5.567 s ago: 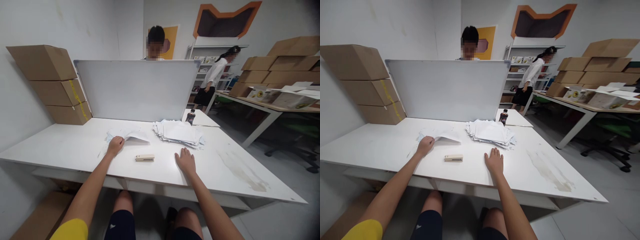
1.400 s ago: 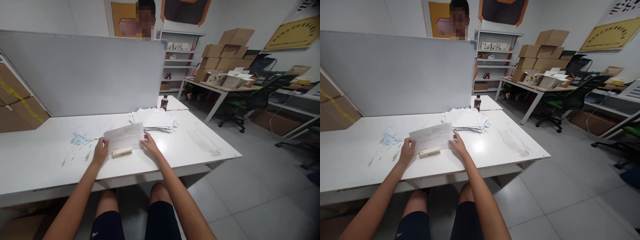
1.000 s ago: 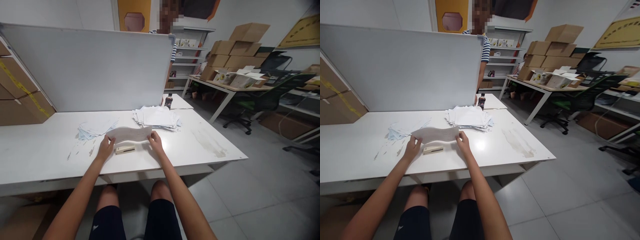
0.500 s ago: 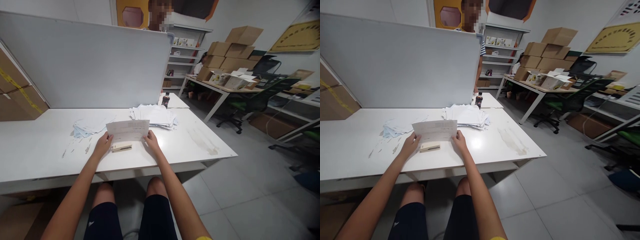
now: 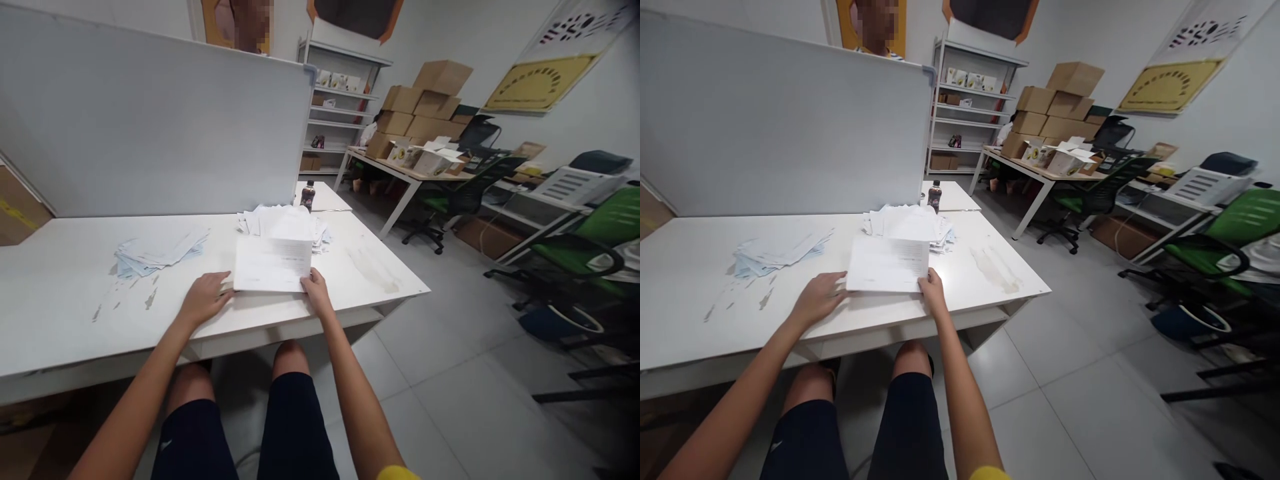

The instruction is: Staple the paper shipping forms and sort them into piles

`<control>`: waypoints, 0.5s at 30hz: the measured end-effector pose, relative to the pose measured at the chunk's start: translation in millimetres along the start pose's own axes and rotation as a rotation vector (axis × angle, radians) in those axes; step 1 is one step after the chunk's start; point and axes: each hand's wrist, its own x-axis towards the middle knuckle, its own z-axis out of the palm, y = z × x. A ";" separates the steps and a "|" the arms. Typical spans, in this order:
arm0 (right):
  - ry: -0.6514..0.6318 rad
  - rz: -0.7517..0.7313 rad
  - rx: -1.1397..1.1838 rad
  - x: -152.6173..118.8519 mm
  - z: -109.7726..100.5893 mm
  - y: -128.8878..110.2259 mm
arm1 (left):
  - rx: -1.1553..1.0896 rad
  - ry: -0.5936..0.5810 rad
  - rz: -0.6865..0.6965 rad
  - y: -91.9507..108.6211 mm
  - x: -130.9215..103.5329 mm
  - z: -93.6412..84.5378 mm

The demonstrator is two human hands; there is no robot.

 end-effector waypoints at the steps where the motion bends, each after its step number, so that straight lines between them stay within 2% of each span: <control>1: -0.034 0.017 -0.051 -1.3 -9.9 1.4 | 0.038 -0.040 0.024 2.8 1.0 3.0; 4: -0.120 0.067 -0.169 -5.1 -29.9 3.9 | 0.112 -0.097 0.050 5.7 3.4 7.4; 7: -0.148 0.051 -0.228 -7.6 -35.0 5.3 | 0.154 -0.106 0.053 4.4 3.3 6.8; 10: -0.108 0.024 -0.303 -7.8 -33.8 7.6 | 0.166 -0.101 0.043 3.7 1.7 6.4; 15: -0.062 0.076 -0.346 -8.3 -34.4 9.5 | 0.097 -0.078 0.007 4.6 0.1 8.4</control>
